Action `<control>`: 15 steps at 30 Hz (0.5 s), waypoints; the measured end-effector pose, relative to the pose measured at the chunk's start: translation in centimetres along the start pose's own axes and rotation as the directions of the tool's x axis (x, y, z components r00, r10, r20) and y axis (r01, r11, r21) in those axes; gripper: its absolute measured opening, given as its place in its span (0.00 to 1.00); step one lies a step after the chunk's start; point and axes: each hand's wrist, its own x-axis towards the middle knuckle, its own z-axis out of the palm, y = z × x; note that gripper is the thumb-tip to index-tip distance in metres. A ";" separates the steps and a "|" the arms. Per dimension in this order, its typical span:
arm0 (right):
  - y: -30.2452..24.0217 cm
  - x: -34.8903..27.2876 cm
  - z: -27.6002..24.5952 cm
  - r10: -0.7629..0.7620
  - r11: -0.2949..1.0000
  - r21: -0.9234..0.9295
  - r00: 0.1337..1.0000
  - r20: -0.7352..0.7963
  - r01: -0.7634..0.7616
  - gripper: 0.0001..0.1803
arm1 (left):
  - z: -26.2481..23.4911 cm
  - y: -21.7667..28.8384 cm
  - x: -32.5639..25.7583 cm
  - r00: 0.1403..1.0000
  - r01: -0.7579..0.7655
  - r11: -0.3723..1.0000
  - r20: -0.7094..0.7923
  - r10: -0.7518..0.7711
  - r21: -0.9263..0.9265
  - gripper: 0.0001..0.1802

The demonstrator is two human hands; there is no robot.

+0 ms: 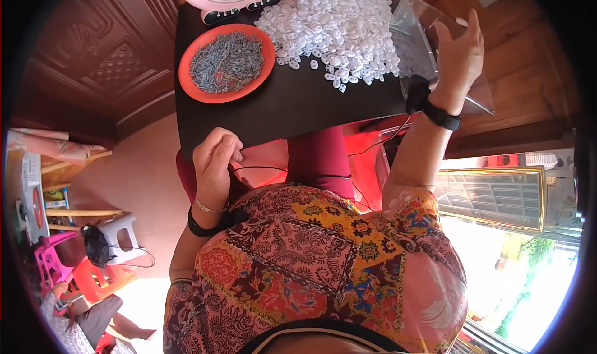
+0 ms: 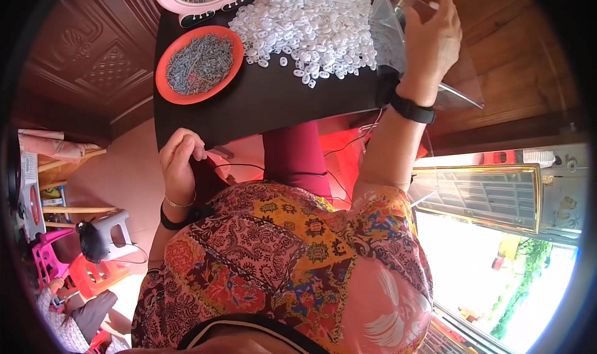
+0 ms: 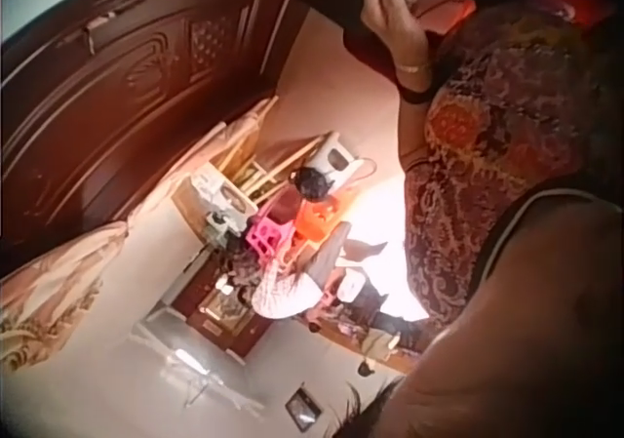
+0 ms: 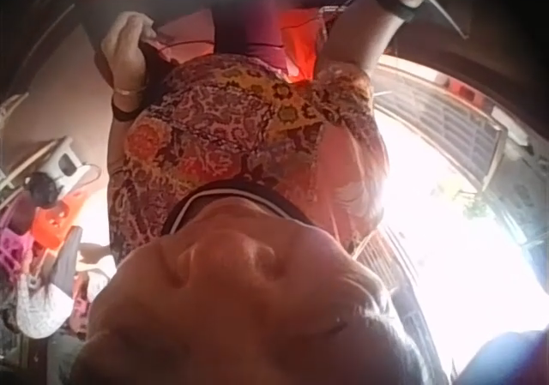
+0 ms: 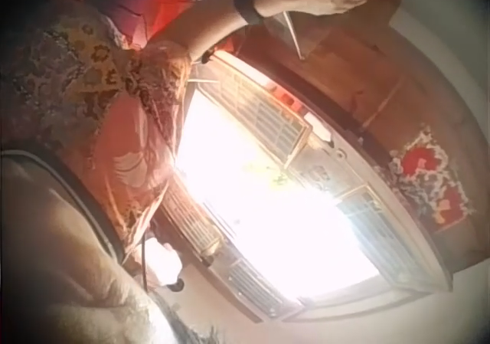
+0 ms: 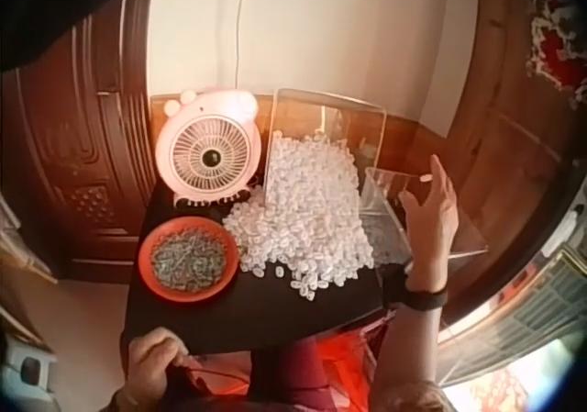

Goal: The recorder is manually assembling small white plastic components by inserting small grey pins into them.

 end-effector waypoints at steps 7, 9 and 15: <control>-6.8 -9.3 0.6 0.008 0.714 0.533 0.767 0.642 -0.454 0.08 | -0.9 -1.4 -0.5 0.999 0.033 0.999 0.030 -0.034 0.019 0.13; -8.3 -11.7 2.3 -0.180 0.724 0.600 0.748 0.639 -0.339 0.07 | -0.8 -1.3 -0.5 0.997 0.064 0.998 0.036 -0.064 0.007 0.13; -11.7 -12.8 5.5 -0.467 0.801 0.599 0.603 0.647 -0.023 0.09 | -1.5 -1.3 -0.7 0.995 0.094 0.995 0.028 -0.093 -0.021 0.13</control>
